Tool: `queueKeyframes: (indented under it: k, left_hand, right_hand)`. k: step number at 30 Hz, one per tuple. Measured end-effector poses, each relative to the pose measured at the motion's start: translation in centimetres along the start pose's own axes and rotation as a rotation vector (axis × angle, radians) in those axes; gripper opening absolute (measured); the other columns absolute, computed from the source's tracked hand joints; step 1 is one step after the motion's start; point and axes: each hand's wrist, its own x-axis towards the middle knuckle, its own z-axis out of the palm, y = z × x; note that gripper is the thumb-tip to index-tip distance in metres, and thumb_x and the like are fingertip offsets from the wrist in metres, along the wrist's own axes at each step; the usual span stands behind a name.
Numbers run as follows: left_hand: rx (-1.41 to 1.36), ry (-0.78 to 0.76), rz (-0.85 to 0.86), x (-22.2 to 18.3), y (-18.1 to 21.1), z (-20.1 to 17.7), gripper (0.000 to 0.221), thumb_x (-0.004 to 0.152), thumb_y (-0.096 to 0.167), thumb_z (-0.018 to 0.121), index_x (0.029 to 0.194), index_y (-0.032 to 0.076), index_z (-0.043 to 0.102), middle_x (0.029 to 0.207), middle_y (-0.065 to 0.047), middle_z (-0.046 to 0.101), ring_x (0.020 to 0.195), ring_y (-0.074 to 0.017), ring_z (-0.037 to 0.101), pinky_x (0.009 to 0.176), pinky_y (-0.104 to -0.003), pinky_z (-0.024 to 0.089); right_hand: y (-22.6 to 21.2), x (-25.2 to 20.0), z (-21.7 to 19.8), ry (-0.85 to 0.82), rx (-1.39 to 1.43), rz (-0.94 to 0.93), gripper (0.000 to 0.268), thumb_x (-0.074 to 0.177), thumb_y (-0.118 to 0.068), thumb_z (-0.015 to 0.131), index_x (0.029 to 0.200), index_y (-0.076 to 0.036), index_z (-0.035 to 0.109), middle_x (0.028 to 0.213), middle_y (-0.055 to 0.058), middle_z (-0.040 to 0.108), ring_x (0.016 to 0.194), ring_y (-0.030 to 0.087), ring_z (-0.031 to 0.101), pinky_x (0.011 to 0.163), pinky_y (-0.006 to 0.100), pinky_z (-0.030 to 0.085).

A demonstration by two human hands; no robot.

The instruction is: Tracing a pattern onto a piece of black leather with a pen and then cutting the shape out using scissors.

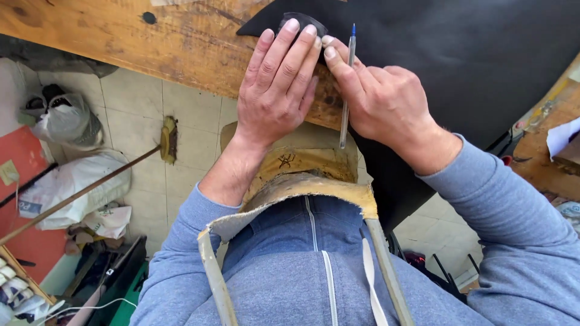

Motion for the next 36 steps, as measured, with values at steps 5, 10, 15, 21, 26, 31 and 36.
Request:
queueKeyframes:
  k: [5, 10, 15, 21, 26, 31, 36]
  left_hand:
    - [-0.051, -0.056, -0.015, 0.3, -0.3, 0.4, 0.04, 0.113, 0.023, 0.048, 0.139, 0.0, 0.067, 0.144, -0.014, 0.06, 0.135, -0.0323, 0.056, 0.119, -0.047, 0.044]
    - [-0.086, -0.127, -0.031, 0.4, -0.7, 0.6, 0.043, 0.111, 0.02, 0.044, 0.141, -0.004, 0.065, 0.146, -0.016, 0.058, 0.138, -0.0343, 0.054, 0.12, -0.048, 0.043]
    - [-0.108, -0.129, -0.039, 0.6, -0.6, 0.6, 0.042, 0.11, 0.017, 0.044, 0.14, -0.003, 0.065, 0.145, -0.016, 0.059, 0.137, -0.0342, 0.055, 0.12, -0.047, 0.044]
    - [-0.099, -0.173, -0.048, 0.8, -0.9, 0.5, 0.041, 0.109, 0.017, 0.048, 0.144, 0.0, 0.062, 0.148, -0.014, 0.056, 0.14, -0.0324, 0.052, 0.121, -0.048, 0.042]
    - [-0.072, -0.184, -0.009, 0.9, -1.1, 0.5, 0.043, 0.11, 0.016, 0.044, 0.143, -0.003, 0.063, 0.147, -0.015, 0.057, 0.139, -0.0341, 0.053, 0.12, -0.048, 0.042]
    - [-0.019, -0.192, 0.017, 0.9, -1.3, 0.4, 0.043, 0.111, 0.016, 0.043, 0.144, -0.002, 0.064, 0.147, -0.014, 0.059, 0.14, -0.0296, 0.051, 0.121, -0.047, 0.037]
    - [0.038, -0.195, 0.036, 1.0, -1.5, 0.3, 0.045, 0.111, 0.017, 0.041, 0.144, 0.0, 0.066, 0.148, -0.011, 0.061, 0.14, -0.0259, 0.052, 0.122, -0.045, 0.035]
  right_hand:
    - [0.1, 0.2, 0.2, -0.041, 0.039, 0.002, 0.044, 0.107, -0.009, 0.043, 0.148, -0.003, 0.058, 0.15, 0.007, 0.067, 0.068, 0.008, 0.068, 0.056, 0.021, 0.044]
    - [0.0, 0.2, 0.5, -0.044, 0.083, 0.021, 0.041, 0.11, -0.008, 0.044, 0.149, -0.001, 0.055, 0.15, 0.008, 0.068, 0.069, 0.008, 0.069, 0.056, 0.022, 0.042]
    - [0.0, 0.1, 0.6, -0.044, 0.061, 0.034, 0.036, 0.111, -0.008, 0.049, 0.146, -0.003, 0.06, 0.148, 0.006, 0.07, 0.062, 0.008, 0.064, 0.053, 0.022, 0.043]
    - [0.2, 0.1, 0.5, -0.074, 0.152, 0.065, 0.041, 0.111, -0.005, 0.048, 0.151, -0.001, 0.053, 0.153, 0.008, 0.067, 0.066, 0.009, 0.067, 0.054, 0.022, 0.042]
    - [0.3, 0.0, 0.6, -0.097, 0.232, 0.081, 0.038, 0.11, -0.003, 0.054, 0.149, -0.001, 0.055, 0.156, 0.009, 0.063, 0.067, 0.013, 0.069, 0.055, 0.026, 0.046]
    - [0.7, 0.0, 0.4, -0.131, 0.287, 0.094, 0.036, 0.109, -0.002, 0.055, 0.145, -0.002, 0.056, 0.157, 0.007, 0.062, 0.07, 0.015, 0.071, 0.055, 0.027, 0.048]
    - [0.9, 0.3, 0.3, -0.145, 0.31, 0.099, 0.037, 0.108, 0.0, 0.056, 0.146, -0.002, 0.056, 0.155, 0.006, 0.064, 0.07, 0.015, 0.072, 0.054, 0.027, 0.048]
